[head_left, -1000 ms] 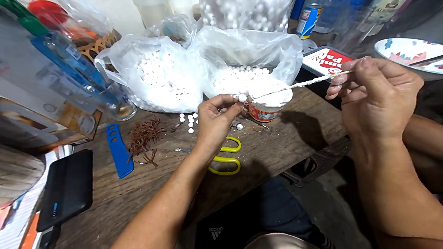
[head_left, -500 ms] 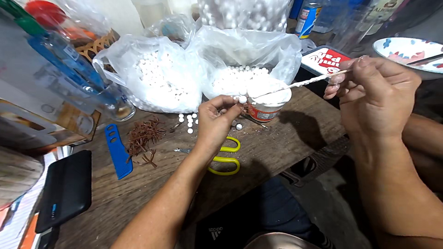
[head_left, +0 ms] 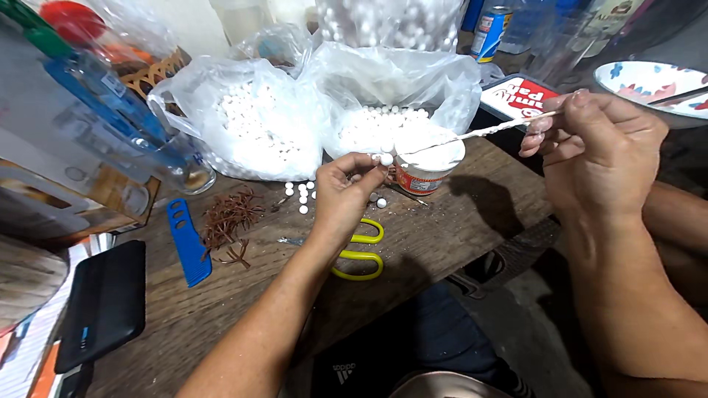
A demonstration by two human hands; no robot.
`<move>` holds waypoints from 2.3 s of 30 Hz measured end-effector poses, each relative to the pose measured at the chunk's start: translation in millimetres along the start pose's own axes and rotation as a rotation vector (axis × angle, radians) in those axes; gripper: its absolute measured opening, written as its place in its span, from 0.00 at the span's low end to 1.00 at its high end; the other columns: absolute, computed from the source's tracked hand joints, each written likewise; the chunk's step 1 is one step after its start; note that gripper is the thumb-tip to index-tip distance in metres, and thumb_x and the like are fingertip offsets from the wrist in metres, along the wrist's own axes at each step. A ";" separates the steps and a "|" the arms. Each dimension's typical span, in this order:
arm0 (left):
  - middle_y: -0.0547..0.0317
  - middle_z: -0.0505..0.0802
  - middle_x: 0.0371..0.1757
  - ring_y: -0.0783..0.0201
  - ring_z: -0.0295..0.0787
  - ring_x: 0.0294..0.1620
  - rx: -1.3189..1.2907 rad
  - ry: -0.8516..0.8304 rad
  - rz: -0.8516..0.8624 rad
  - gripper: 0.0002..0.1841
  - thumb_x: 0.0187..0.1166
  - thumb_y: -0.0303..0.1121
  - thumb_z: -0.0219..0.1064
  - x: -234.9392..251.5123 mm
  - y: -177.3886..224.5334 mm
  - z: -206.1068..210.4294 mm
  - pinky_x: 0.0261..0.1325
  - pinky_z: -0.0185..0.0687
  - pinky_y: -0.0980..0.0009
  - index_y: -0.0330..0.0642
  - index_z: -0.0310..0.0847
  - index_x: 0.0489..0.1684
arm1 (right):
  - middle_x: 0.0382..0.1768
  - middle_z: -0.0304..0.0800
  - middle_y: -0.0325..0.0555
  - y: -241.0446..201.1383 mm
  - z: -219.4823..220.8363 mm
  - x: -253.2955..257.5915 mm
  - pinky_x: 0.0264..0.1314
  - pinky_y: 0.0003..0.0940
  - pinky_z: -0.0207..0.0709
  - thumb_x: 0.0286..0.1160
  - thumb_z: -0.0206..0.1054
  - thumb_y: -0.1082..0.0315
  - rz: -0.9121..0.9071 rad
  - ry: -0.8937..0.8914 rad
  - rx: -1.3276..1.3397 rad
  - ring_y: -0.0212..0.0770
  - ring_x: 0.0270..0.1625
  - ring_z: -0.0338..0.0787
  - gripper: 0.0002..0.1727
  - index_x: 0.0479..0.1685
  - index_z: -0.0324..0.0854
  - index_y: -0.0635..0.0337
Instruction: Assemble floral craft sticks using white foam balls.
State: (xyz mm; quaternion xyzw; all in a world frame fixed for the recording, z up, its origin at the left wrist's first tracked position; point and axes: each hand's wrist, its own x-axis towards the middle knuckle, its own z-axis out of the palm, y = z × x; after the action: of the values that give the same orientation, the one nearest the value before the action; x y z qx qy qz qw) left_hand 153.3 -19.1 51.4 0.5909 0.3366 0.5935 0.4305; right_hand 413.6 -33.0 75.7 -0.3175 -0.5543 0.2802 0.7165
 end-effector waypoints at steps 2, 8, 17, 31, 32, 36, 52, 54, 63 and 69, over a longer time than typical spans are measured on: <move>0.65 0.92 0.34 0.72 0.91 0.35 -0.009 -0.005 0.015 0.08 0.75 0.16 0.67 0.2 -2.6 -0.2 0.45 0.90 0.75 0.40 0.87 0.34 | 0.31 0.94 0.31 -0.3 -0.9 0.1 0.37 0.21 0.89 0.92 0.49 0.71 0.006 0.010 0.007 0.27 0.28 0.92 0.17 0.40 0.86 0.53; 0.65 0.93 0.33 0.72 0.92 0.35 -0.034 -0.007 0.013 0.09 0.74 0.15 0.67 1.8 -3.6 0.9 0.46 0.91 0.75 0.40 0.87 0.33 | 0.31 0.94 0.31 -1.1 5.0 -0.9 0.37 0.21 0.89 0.91 0.49 0.72 0.006 0.003 0.006 0.27 0.29 0.92 0.17 0.40 0.86 0.53; 0.65 0.93 0.34 0.73 0.92 0.36 -0.005 -0.010 0.027 0.09 0.75 0.15 0.67 0.5 -3.1 -0.4 0.46 0.90 0.76 0.41 0.87 0.34 | 0.30 0.94 0.30 0.3 1.7 -2.8 0.37 0.21 0.89 0.91 0.49 0.72 0.017 0.006 0.000 0.26 0.28 0.92 0.18 0.42 0.87 0.54; 0.65 0.93 0.34 0.72 0.92 0.35 0.008 -0.026 0.022 0.09 0.75 0.15 0.67 -0.6 -1.9 -0.5 0.44 0.91 0.75 0.41 0.87 0.34 | 0.31 0.94 0.30 1.7 0.8 -2.0 0.37 0.21 0.89 0.92 0.48 0.71 0.041 0.018 0.009 0.26 0.28 0.92 0.17 0.43 0.86 0.54; 0.65 0.93 0.34 0.72 0.92 0.35 -0.001 -0.021 0.024 0.09 0.75 0.15 0.67 -0.2 -2.6 -0.3 0.44 0.91 0.75 0.41 0.87 0.34 | 0.31 0.94 0.30 1.7 0.0 -1.8 0.37 0.21 0.89 0.93 0.48 0.71 0.047 0.017 0.015 0.26 0.28 0.92 0.18 0.43 0.86 0.54; 0.64 0.93 0.34 0.72 0.91 0.35 0.022 -0.040 0.006 0.09 0.76 0.16 0.67 -1.9 1.2 -1.1 0.44 0.90 0.76 0.41 0.87 0.34 | 0.31 0.93 0.30 0.5 1.4 -3.8 0.37 0.20 0.88 0.93 0.46 0.70 0.093 0.033 0.025 0.26 0.28 0.91 0.19 0.43 0.86 0.54; 0.64 0.93 0.34 0.72 0.92 0.34 0.019 -0.034 0.002 0.09 0.76 0.16 0.66 -0.9 -0.7 -0.6 0.43 0.91 0.75 0.41 0.87 0.34 | 0.30 0.94 0.30 3.7 -8.7 0.9 0.37 0.20 0.88 0.93 0.45 0.69 0.079 0.057 0.014 0.26 0.28 0.91 0.19 0.42 0.85 0.54; 0.64 0.93 0.35 0.72 0.92 0.35 0.027 -0.033 -0.003 0.08 0.76 0.16 0.66 -1.6 -0.4 -1.3 0.44 0.91 0.75 0.41 0.87 0.34 | 0.30 0.93 0.29 4.7 -11.3 2.6 0.38 0.20 0.88 0.93 0.46 0.70 0.059 0.076 -0.022 0.26 0.28 0.91 0.19 0.42 0.85 0.54; 0.65 0.95 0.33 0.72 0.93 0.35 -0.034 0.187 -0.029 0.13 0.78 0.14 0.60 -0.5 21.7 -56.5 0.46 0.91 0.75 0.44 0.84 0.31 | 0.29 0.83 0.28 42.7 -10.5 22.7 0.33 0.13 0.74 0.89 0.58 0.62 -0.072 -0.178 -0.614 0.15 0.27 0.78 0.14 0.47 0.87 0.61; 0.67 0.96 0.35 0.74 0.93 0.35 -0.016 0.237 -0.118 0.13 0.82 0.18 0.60 -27.5 16.1 -92.3 0.45 0.90 0.78 0.45 0.88 0.35 | 0.46 0.86 0.58 3.7 33.4 -1.0 0.48 0.27 0.81 0.87 0.62 0.65 -0.494 -0.257 -0.805 0.35 0.42 0.86 0.16 0.57 0.85 0.72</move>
State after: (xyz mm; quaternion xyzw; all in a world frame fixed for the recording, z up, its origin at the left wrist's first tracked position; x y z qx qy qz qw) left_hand 58.2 -40.5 47.8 0.4922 0.4144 0.6356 0.4265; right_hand 380.7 -26.7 78.4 -0.3912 -0.7614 -0.0978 0.5076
